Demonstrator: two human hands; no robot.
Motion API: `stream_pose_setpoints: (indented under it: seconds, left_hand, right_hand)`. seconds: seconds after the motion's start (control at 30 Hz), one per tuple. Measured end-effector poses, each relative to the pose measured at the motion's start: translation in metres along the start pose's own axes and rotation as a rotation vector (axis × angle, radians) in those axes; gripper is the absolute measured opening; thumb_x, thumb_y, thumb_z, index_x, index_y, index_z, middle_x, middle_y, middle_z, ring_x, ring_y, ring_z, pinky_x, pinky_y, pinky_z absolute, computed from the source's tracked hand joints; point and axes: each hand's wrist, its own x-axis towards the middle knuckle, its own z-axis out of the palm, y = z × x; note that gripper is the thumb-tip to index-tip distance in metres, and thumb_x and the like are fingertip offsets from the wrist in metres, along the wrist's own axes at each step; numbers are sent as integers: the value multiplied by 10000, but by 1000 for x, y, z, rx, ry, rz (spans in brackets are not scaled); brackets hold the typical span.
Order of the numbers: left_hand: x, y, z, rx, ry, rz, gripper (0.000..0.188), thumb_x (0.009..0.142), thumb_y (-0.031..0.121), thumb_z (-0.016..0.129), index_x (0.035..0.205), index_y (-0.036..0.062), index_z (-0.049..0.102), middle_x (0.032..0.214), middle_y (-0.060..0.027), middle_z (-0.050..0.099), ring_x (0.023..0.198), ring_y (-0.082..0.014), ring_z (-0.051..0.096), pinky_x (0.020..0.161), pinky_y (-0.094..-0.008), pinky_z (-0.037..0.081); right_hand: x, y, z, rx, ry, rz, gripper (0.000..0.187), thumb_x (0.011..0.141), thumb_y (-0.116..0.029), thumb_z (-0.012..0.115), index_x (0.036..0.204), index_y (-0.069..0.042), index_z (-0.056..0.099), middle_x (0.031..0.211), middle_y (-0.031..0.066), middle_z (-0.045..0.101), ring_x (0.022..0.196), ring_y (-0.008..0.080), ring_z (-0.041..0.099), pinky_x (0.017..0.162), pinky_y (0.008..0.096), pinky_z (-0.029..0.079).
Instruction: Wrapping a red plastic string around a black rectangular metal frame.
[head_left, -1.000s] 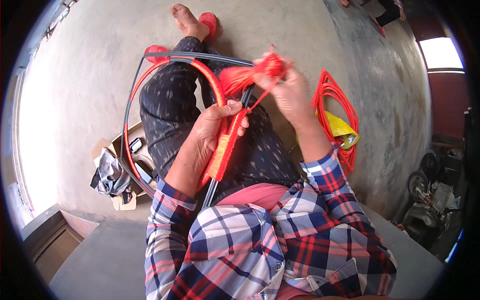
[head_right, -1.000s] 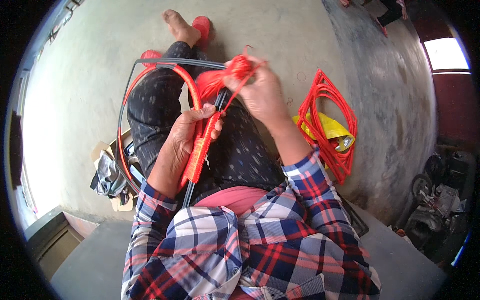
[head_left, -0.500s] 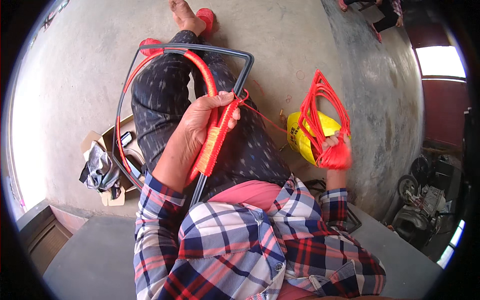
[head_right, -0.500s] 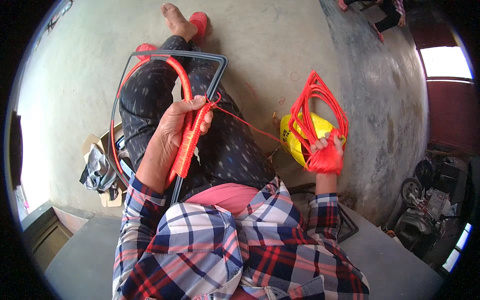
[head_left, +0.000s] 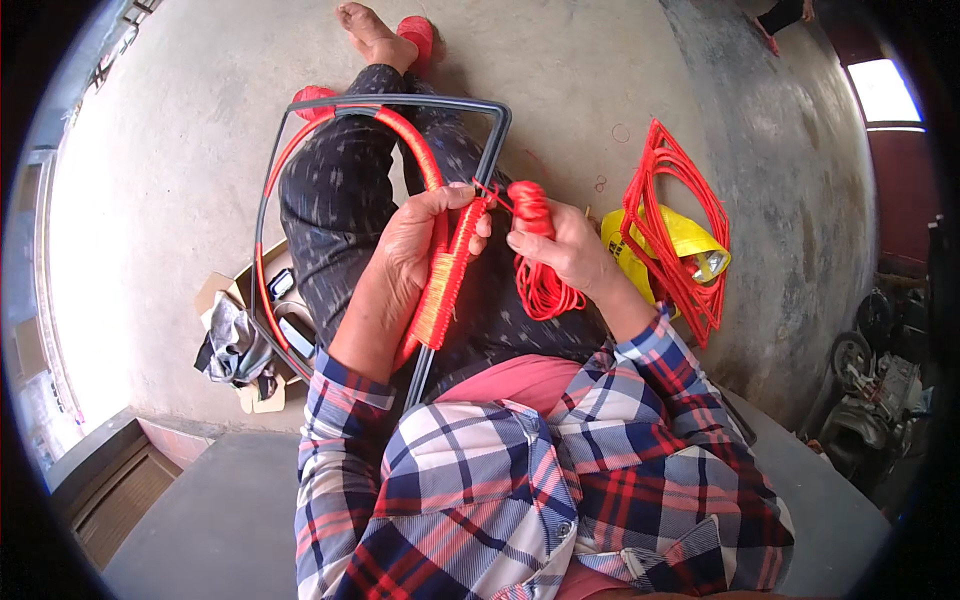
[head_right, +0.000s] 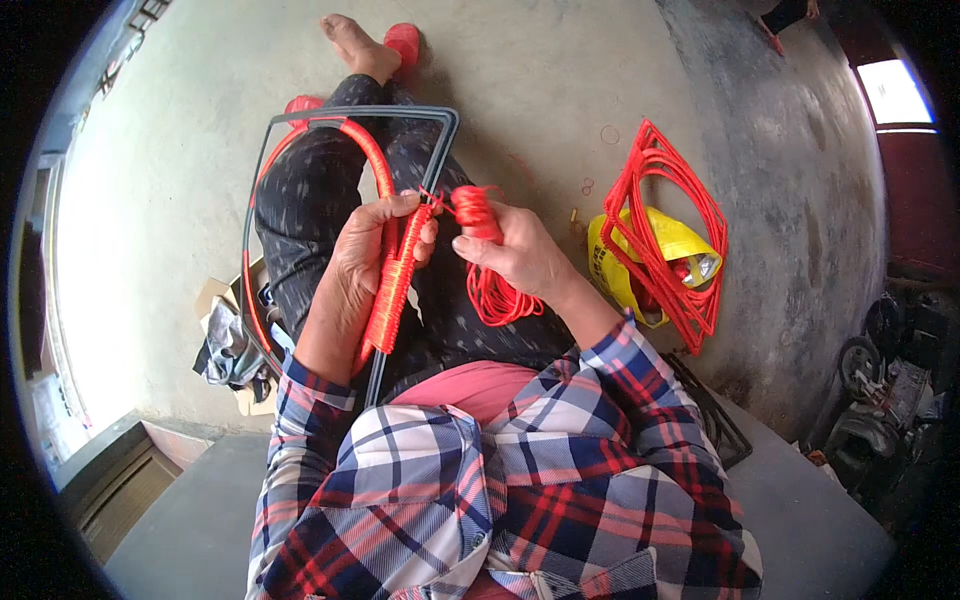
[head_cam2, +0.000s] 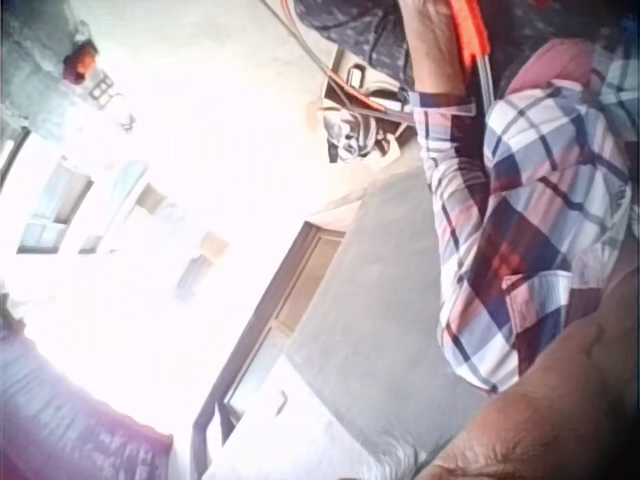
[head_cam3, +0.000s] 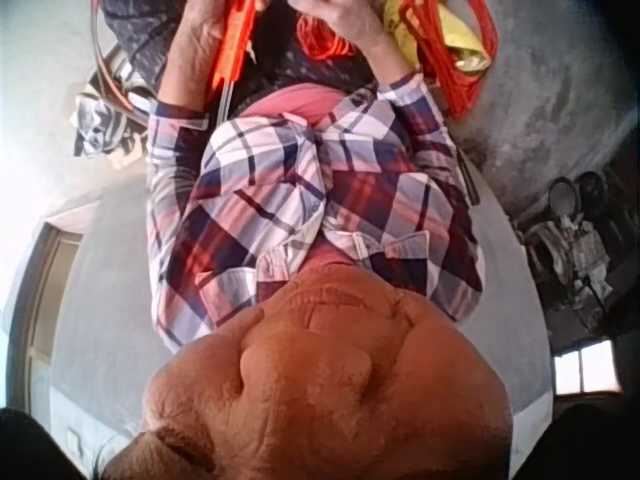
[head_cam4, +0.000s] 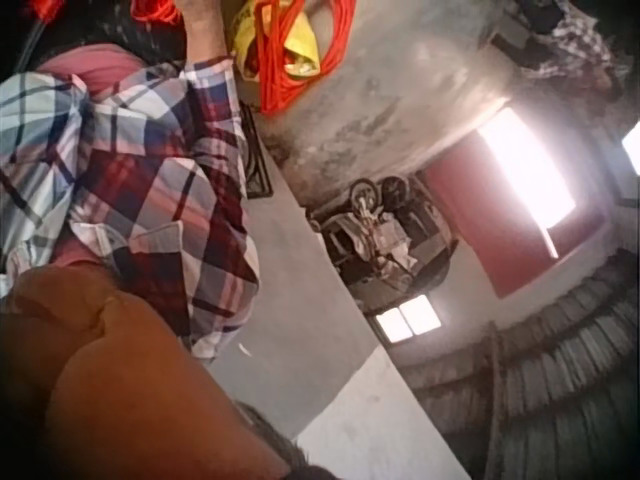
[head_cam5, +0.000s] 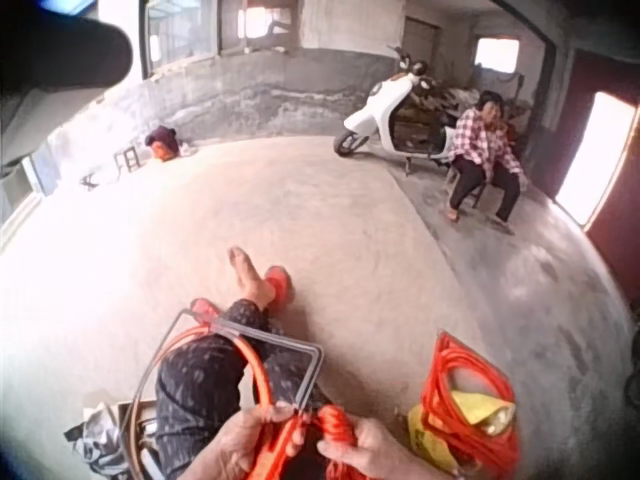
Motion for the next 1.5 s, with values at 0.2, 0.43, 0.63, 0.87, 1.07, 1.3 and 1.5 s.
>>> stream_pose_setpoints:
  seconds: [0.2, 0.43, 0.63, 0.87, 1.07, 1.3, 1.5]
  left_hand:
    - [0, 3, 1, 6, -52, 20, 175, 882, 127, 610, 997, 11, 547, 758, -160, 607, 569, -219, 605, 461, -316, 519]
    - [-3, 3, 4, 206, 29, 64, 218, 897, 178, 554, 1051, 26, 532, 783, -130, 592, 627, -236, 618, 547, -321, 555]
    - [-1, -11, -5, 55, -14, 458, 388, 848, 188, 584, 1194, 31, 503, 1166, -101, 584, 909, -224, 626, 685, -349, 570]
    - [2, -13, -3, 55, -99, 528, 520, 827, 226, 611, 1285, 31, 463, 1213, -143, 578, 1045, -280, 592, 895, -393, 490]
    - [-5, -5, 8, -3, -161, 354, 473, 858, 324, 591, 1222, 37, 496, 1081, -169, 637, 1003, -282, 631, 881, -371, 517]
    - [7, -6, -2, 37, -146, 288, 448, 934, 278, 475, 1236, -52, 499, 1125, -211, 622, 938, -291, 653, 814, -388, 561]
    - [16, -2, -20, -15, -196, 84, 291, 929, 219, 567, 1048, -46, 578, 872, -143, 650, 699, -248, 646, 639, -349, 564]
  right_hand:
    - [-43, 5, 5, -163, 135, -134, 166, 801, -162, 681, 771, -28, 586, 610, -1, 523, 583, 92, 504, 577, 306, 422]
    - [-1, 18, -51, 232, 470, -37, 287, 875, -193, 593, 1083, -1, 542, 818, 25, 590, 713, 117, 550, 700, 280, 464]
    - [36, -85, -26, -843, 270, -368, 193, 847, -141, 582, 1016, -58, 626, 955, 53, 649, 737, 269, 652, 699, 363, 504]
    - [84, -55, -1, -1150, 43, -719, 210, 733, -194, 719, 930, -130, 680, 1010, 9, 652, 1081, 237, 560, 930, 446, 422]
    - [42, -36, -27, -798, 664, -762, 308, 717, -296, 772, 895, -78, 645, 1003, 100, 632, 1035, 296, 566, 906, 406, 446]
    - [37, -8, -13, -587, 299, -351, 302, 806, -250, 714, 925, 14, 627, 1002, 127, 626, 1005, 257, 580, 891, 355, 445]
    - [-10, -33, -45, 132, 204, -400, 195, 739, -99, 668, 888, -20, 571, 1177, 155, 588, 1065, 198, 562, 944, 346, 424]
